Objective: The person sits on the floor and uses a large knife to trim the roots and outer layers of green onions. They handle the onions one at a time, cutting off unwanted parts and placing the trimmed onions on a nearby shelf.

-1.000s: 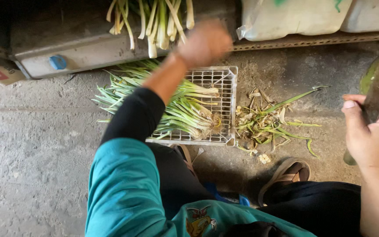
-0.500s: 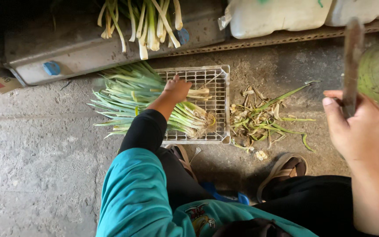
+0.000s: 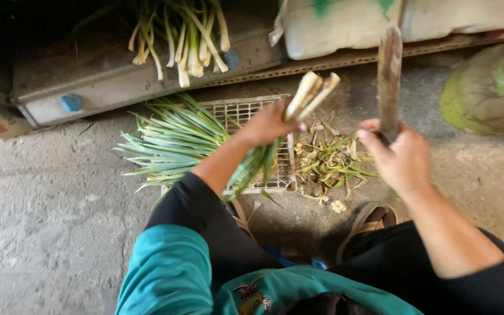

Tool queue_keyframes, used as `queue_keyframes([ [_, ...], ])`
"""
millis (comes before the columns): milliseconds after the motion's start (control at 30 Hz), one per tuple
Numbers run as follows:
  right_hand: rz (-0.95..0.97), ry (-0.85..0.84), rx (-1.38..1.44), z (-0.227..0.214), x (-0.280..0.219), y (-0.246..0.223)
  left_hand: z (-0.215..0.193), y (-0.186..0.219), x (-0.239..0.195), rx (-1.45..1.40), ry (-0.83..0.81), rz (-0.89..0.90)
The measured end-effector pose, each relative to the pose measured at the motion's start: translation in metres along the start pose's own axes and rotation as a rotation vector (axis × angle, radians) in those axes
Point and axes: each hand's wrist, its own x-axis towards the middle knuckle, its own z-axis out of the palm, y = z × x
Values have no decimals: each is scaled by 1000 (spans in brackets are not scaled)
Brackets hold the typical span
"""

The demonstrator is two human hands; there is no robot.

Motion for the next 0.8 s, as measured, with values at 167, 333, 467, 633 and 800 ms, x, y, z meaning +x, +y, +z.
queue_keyframes([
  [167,-78,60,591,11,0,-10,49,37,-31,-141,-32,127],
  [333,-109,-17,891,13,5,-2,75,21,-30,-211,-36,295],
  [467,-47,-42,929,10,4,-3,86,5,-27,-430,-107,323],
  [633,-124,97,766,-4,0,-10,95,-4,-28,-703,-126,327],
  [800,-276,289,442,-3,8,3,95,-6,-23,-462,-45,270],
])
